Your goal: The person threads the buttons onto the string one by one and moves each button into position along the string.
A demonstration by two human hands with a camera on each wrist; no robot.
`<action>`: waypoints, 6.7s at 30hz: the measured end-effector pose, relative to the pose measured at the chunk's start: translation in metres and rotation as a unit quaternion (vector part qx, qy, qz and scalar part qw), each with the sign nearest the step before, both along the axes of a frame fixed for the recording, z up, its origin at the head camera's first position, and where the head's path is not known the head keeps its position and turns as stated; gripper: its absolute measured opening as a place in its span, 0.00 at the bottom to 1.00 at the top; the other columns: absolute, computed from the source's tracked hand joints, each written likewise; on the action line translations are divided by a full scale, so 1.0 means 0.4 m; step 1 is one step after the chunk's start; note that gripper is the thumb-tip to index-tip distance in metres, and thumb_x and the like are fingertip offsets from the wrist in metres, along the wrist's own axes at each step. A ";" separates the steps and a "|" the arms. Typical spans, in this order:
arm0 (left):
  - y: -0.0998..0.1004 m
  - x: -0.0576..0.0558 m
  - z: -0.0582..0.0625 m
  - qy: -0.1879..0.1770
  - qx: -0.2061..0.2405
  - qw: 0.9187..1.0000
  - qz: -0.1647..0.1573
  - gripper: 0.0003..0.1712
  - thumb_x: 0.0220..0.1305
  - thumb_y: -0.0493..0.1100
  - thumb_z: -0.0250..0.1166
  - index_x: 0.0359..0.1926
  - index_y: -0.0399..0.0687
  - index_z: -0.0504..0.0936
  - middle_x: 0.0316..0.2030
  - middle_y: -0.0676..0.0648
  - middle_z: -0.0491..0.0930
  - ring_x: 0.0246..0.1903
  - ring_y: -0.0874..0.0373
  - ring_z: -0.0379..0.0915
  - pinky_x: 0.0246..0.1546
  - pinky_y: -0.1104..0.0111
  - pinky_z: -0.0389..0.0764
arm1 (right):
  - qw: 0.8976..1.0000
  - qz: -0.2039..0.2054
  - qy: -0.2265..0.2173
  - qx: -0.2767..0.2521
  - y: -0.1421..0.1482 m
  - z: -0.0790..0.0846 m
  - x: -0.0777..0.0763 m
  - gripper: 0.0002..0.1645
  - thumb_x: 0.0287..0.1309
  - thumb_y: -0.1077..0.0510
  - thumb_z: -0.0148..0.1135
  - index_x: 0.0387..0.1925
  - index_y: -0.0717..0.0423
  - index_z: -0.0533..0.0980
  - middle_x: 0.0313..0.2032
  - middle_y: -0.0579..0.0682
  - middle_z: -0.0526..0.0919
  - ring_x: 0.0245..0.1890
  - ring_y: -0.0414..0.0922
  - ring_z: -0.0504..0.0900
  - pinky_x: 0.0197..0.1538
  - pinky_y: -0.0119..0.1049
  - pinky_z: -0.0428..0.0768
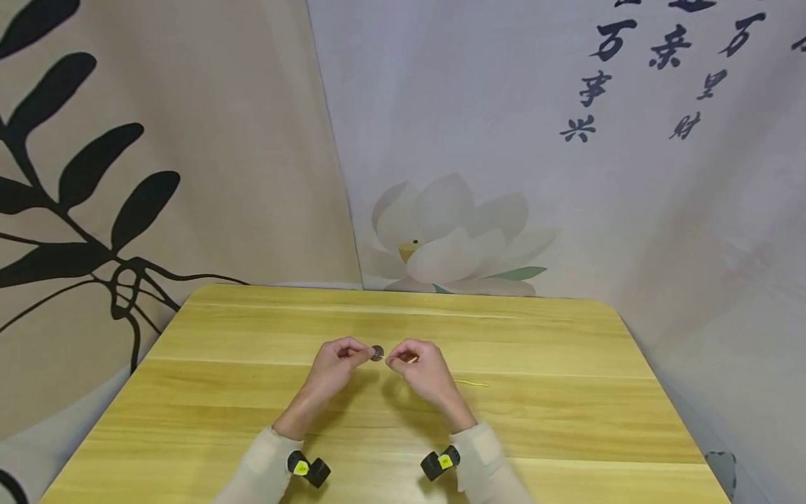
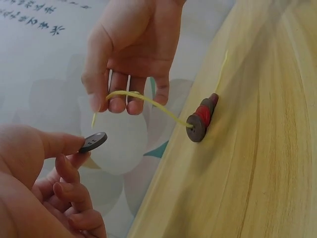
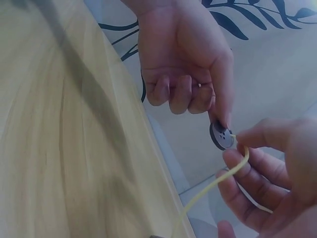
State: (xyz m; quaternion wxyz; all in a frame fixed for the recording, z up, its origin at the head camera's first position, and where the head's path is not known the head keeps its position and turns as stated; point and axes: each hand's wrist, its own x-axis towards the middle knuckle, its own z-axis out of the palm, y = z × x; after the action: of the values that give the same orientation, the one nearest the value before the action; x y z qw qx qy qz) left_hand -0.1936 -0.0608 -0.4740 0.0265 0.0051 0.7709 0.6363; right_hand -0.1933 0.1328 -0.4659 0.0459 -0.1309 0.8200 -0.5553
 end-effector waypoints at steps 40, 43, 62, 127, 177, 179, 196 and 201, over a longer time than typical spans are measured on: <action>0.034 0.001 -0.004 0.006 0.011 1.000 -0.018 0.08 0.62 0.42 0.69 0.32 0.40 0.84 0.23 0.51 0.73 0.22 0.61 0.62 0.20 0.73 0.62 | 0.997 -0.025 0.061 0.050 0.002 -0.001 0.006 0.03 0.59 0.63 0.67 0.29 0.55 0.82 0.27 0.44 0.84 0.29 0.41 0.79 0.32 0.33 0.78; 0.032 0.002 -0.004 0.006 0.012 1.000 -0.017 0.08 0.62 0.41 0.70 0.32 0.40 0.84 0.23 0.51 0.72 0.21 0.61 0.62 0.19 0.73 0.62 | 0.996 -0.028 0.061 0.052 -0.002 0.002 0.007 0.03 0.58 0.63 0.67 0.29 0.54 0.83 0.27 0.44 0.83 0.29 0.41 0.79 0.32 0.33 0.78; 0.037 0.010 0.002 0.002 0.013 1.000 -0.010 0.08 0.63 0.40 0.68 0.34 0.38 0.84 0.24 0.52 0.70 0.22 0.61 0.61 0.20 0.74 0.61 | 0.994 -0.035 0.089 0.060 -0.020 -0.005 0.008 0.05 0.57 0.64 0.68 0.28 0.50 0.82 0.25 0.40 0.82 0.31 0.39 0.78 0.39 0.35 0.74; 0.005 0.008 -0.013 0.002 -0.003 1.000 0.007 0.11 0.65 0.46 0.68 0.41 0.43 0.86 0.25 0.52 0.70 0.23 0.61 0.63 0.21 0.74 0.62 | 0.990 -0.031 0.125 0.058 -0.038 -0.029 0.012 0.16 0.55 0.64 0.72 0.45 0.49 0.79 0.27 0.41 0.81 0.29 0.39 0.78 0.36 0.33 0.78; 0.009 0.017 -0.013 0.017 0.013 0.999 -0.047 0.09 0.66 0.43 0.66 0.38 0.41 0.86 0.26 0.52 0.74 0.24 0.62 0.65 0.22 0.75 0.65 | 0.997 0.016 0.073 0.018 -0.019 -0.016 0.026 0.16 0.62 0.60 0.66 0.52 0.51 0.76 0.36 0.47 0.85 0.36 0.42 0.81 0.41 0.36 0.79; 0.008 0.016 -0.013 0.016 0.014 0.999 -0.048 0.09 0.66 0.43 0.66 0.38 0.40 0.86 0.26 0.52 0.74 0.24 0.62 0.64 0.22 0.75 0.65 | 0.997 0.016 0.072 0.015 -0.017 -0.017 0.026 0.17 0.62 0.61 0.66 0.52 0.52 0.76 0.36 0.48 0.86 0.37 0.43 0.81 0.41 0.36 0.79; 0.003 0.029 0.034 0.003 0.002 1.000 -0.015 0.09 0.66 0.37 0.64 0.40 0.32 0.84 0.26 0.49 0.73 0.25 0.60 0.63 0.23 0.74 0.64 | 0.998 0.015 0.055 0.020 -0.009 -0.024 0.015 0.17 0.61 0.66 0.63 0.51 0.50 0.76 0.40 0.56 0.87 0.39 0.43 0.82 0.46 0.38 0.80; -0.002 0.030 0.034 0.002 0.005 1.000 -0.010 0.08 0.66 0.37 0.64 0.39 0.34 0.84 0.27 0.47 0.75 0.25 0.60 0.63 0.23 0.74 0.63 | 0.998 0.026 0.048 0.014 -0.006 -0.030 0.014 0.17 0.61 0.67 0.63 0.51 0.52 0.75 0.41 0.57 0.86 0.41 0.45 0.83 0.47 0.40 0.81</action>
State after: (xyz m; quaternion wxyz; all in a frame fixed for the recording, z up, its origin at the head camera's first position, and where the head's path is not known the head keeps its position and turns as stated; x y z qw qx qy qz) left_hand -0.1817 -0.0617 -0.4605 0.0316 0.0143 0.7679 0.6396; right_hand -0.1877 0.1302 -0.4781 0.0231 -0.1783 0.8252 -0.5354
